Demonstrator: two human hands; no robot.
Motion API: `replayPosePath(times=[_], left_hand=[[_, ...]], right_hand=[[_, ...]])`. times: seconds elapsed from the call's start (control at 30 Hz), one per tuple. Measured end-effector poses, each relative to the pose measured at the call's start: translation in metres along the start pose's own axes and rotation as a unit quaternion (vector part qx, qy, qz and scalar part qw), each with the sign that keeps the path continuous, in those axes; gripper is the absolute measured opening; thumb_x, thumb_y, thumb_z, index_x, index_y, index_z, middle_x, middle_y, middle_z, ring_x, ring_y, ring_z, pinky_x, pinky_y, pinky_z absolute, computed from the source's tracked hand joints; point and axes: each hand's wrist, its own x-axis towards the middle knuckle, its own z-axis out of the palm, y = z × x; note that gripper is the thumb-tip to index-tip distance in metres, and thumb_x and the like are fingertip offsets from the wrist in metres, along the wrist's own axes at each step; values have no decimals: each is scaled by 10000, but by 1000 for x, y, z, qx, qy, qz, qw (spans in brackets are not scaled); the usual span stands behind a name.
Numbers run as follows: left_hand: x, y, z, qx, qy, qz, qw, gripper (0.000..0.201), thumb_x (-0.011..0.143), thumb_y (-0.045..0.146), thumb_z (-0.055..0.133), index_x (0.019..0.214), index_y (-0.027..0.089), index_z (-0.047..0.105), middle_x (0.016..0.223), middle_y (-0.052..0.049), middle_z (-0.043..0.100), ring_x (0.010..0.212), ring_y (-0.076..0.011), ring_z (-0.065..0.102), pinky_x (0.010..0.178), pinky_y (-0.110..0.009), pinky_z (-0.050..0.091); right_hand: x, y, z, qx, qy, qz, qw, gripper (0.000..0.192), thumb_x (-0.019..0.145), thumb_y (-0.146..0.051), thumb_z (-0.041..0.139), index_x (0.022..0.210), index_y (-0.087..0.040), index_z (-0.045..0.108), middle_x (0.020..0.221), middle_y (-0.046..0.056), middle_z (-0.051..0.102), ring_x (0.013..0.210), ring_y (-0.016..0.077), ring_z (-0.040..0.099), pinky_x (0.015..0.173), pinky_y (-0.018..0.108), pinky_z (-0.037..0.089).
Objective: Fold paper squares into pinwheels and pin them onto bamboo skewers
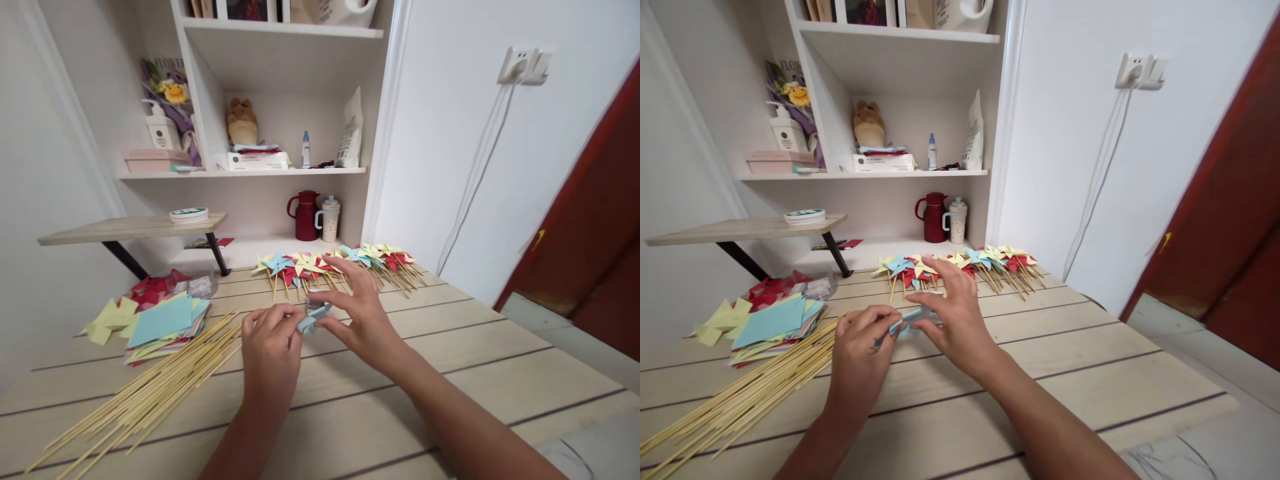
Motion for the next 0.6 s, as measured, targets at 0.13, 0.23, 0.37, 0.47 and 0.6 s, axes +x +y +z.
replayPosePath(times=[0.13, 0.23, 0.37, 0.47, 0.6], left_hand=[[-2, -1, 1, 85, 0, 93, 992, 312, 795, 1, 522, 847, 241, 716, 874, 0, 725, 835, -188, 636, 891, -386, 339], [-1, -3, 2, 92, 11, 114, 989, 291, 799, 0, 526, 835, 233, 698, 854, 6, 717, 810, -176, 640, 885, -385, 354], [-1, -3, 3, 56, 45, 82, 994, 157, 838, 118, 600, 846, 240, 698, 861, -2, 702, 830, -185, 637, 874, -382, 391], [0, -1, 0, -12, 85, -4, 996, 273, 850, 276, 650, 1122, 268, 665, 1066, -48, 663, 1019, -223, 606, 938, -397, 408], [5, -5, -2, -168, 108, -168, 965, 750, 778, 431, 721, 1440, 290, 400, 1318, -105, 541, 1210, -271, 519, 1023, -439, 391]], right_hand=[[0, 0, 3, 6, -8, -20, 1000, 62, 847, -239, 688, 882, -261, 735, 1411, 55, 520, 1327, 309, 415, 1088, 525, 307], [0, -1, 5, 34, -10, -20, 999, 71, 846, -213, 683, 791, -242, 716, 1279, 50, 630, 1250, 290, 484, 1055, 507, 337], [1, -2, 5, 130, -14, 43, 990, 64, 829, -193, 696, 782, -237, 704, 1137, 41, 692, 1138, 252, 550, 996, 455, 388], [2, -2, 5, 256, -8, 160, 953, 62, 793, -214, 722, 736, -216, 699, 1050, 47, 695, 1043, 232, 589, 939, 405, 420], [6, -1, 5, 439, -1, 320, 839, 133, 728, -287, 761, 677, -185, 693, 856, 29, 670, 798, 177, 594, 765, 322, 436]])
